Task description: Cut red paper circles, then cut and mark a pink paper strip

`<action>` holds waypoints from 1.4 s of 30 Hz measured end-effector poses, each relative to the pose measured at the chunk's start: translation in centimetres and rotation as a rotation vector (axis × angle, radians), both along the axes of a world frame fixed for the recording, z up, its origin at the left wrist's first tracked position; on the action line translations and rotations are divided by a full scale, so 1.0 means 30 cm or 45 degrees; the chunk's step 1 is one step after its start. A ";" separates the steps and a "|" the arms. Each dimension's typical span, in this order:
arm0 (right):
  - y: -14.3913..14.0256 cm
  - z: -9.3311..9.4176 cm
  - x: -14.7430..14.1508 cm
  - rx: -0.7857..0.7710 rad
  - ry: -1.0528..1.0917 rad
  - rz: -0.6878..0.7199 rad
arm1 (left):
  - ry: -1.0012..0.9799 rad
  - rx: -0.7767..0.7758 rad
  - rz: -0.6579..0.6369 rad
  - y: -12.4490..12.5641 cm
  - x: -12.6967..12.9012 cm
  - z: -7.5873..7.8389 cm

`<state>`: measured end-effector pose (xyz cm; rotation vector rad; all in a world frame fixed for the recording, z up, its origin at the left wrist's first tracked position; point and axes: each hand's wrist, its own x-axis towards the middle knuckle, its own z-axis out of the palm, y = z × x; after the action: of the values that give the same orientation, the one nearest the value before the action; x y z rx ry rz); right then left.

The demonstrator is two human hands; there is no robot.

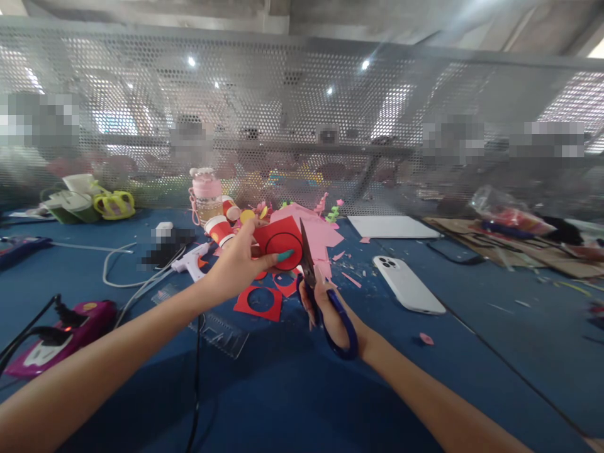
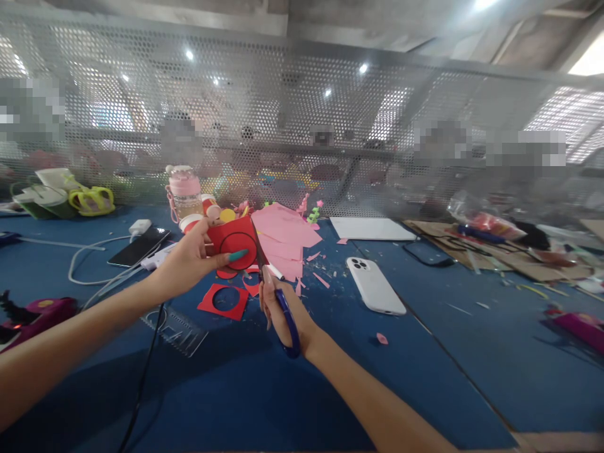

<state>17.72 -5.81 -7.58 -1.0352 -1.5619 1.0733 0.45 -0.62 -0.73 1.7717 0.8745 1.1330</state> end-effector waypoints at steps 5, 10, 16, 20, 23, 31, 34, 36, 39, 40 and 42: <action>0.005 -0.008 -0.002 0.048 0.031 -0.013 | -0.026 0.027 0.020 0.001 0.005 -0.007; 0.008 -0.011 -0.002 0.059 0.037 -0.003 | -0.092 0.022 -0.020 0.001 0.012 -0.015; 0.004 -0.011 0.005 0.037 -0.013 -0.011 | -0.094 -0.014 -0.039 0.003 0.009 -0.016; 0.008 -0.013 0.010 -0.005 -0.074 -0.036 | -0.102 -0.001 -0.063 0.011 0.002 -0.008; 0.010 -0.009 0.013 -0.025 -0.113 -0.046 | -0.109 -0.010 -0.099 0.017 -0.003 -0.004; 0.002 -0.003 0.013 -0.009 -0.125 -0.034 | -0.111 -0.072 -0.144 0.024 -0.010 -0.007; 0.002 -0.002 0.007 -0.014 -0.057 -0.035 | -0.085 -0.054 -0.087 0.025 -0.011 -0.015; 0.003 -0.001 0.004 -0.014 -0.021 -0.018 | -0.066 -0.037 -0.043 0.023 -0.009 -0.018; 0.007 -0.002 0.002 -0.006 0.018 -0.006 | -0.090 -0.052 -0.070 0.016 -0.002 -0.022; 0.009 -0.004 0.002 -0.008 0.029 -0.010 | -0.105 -0.061 -0.088 0.014 0.001 -0.022; 0.013 -0.008 0.004 -0.015 0.032 -0.013 | -0.129 -0.067 -0.102 0.010 0.005 -0.020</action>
<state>17.84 -5.43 -7.83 -1.0327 -1.5304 1.0858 0.60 -0.30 -1.34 1.6768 0.7601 1.1274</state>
